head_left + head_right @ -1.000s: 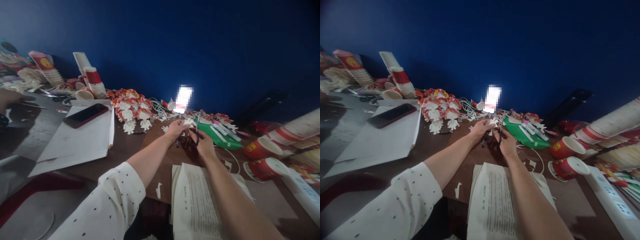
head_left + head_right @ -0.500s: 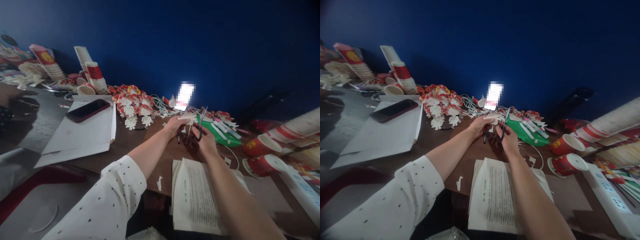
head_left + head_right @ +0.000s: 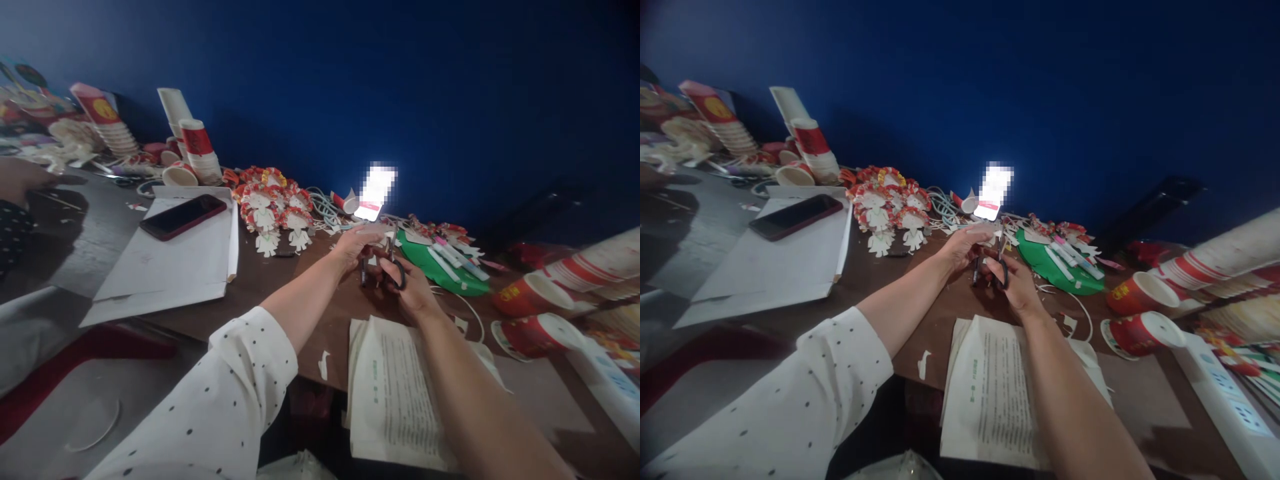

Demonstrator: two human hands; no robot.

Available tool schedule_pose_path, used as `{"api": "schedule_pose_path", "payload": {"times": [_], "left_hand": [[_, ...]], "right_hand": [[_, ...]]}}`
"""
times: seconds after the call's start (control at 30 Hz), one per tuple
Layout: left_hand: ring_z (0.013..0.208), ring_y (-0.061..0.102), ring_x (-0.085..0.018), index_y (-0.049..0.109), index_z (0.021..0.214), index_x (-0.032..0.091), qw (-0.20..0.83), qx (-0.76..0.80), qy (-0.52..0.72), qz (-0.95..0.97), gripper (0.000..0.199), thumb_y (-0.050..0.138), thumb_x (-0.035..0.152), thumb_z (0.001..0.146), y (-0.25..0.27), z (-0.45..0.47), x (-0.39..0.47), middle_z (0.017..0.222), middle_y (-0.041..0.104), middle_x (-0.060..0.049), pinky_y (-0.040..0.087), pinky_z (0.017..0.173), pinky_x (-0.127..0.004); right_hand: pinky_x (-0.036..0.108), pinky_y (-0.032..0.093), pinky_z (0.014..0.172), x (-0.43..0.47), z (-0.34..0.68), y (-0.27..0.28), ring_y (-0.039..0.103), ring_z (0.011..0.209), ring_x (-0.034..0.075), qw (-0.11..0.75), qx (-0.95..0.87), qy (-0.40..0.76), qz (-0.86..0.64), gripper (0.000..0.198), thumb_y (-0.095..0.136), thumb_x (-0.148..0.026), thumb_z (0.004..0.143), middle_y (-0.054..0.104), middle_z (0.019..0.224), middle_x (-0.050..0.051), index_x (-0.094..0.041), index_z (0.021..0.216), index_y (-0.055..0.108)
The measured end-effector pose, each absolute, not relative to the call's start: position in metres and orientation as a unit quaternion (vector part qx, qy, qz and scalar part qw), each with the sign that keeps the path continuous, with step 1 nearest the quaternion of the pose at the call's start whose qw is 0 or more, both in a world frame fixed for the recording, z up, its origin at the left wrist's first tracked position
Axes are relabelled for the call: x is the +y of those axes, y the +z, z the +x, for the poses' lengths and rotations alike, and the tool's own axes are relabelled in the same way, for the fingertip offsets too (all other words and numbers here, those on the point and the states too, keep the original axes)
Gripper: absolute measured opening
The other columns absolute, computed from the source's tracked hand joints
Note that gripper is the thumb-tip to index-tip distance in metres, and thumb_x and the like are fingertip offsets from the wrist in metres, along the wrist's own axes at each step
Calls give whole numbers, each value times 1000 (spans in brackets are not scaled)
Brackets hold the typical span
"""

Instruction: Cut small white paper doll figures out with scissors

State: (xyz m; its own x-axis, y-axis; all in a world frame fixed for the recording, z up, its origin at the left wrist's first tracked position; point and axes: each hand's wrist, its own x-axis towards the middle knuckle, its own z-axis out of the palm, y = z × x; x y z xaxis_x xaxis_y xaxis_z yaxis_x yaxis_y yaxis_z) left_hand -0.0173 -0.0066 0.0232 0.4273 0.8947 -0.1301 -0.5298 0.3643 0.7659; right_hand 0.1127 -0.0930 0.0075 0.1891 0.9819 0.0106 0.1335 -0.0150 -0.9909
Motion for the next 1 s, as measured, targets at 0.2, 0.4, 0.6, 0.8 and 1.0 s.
{"api": "schedule_pose_path", "payload": {"times": [0.2,0.4,0.6,0.8,1.0], "left_hand": [[61,66,-16,69,90,12,794,276,435,324,19,73,12,72,22,-17,-5,71,69,-4,45,56,-24],[51,57,-8,63,81,12,781,265,473,309,16,72,6,70,20,-12,-3,67,64,-1,33,47,-20],[45,45,-4,57,69,14,758,300,498,296,19,75,9,71,18,-13,0,57,56,3,33,48,-19],[61,63,-10,63,74,13,759,292,485,321,12,75,13,74,12,-10,3,63,64,-1,49,67,-23],[61,65,-11,65,77,11,761,274,480,338,4,69,10,77,15,-9,-1,65,68,-3,51,68,-25]], "right_hand": [[21,34,47,-91,114,7,57,64,13,521,-478,426,-564,56,81,-58,71,70,78,2,-20,112,77],[21,33,46,-92,113,8,56,62,13,526,-479,432,-554,56,80,-57,73,69,76,1,-20,116,77],[21,36,44,-94,111,9,56,61,14,528,-462,437,-562,59,81,-57,71,69,75,1,-20,116,75],[24,41,49,-93,113,8,58,62,15,514,-479,415,-577,58,80,-59,70,71,76,2,-21,114,77],[27,43,52,-93,114,8,59,60,16,505,-482,399,-595,60,78,-61,72,72,76,3,-21,115,77]]}}
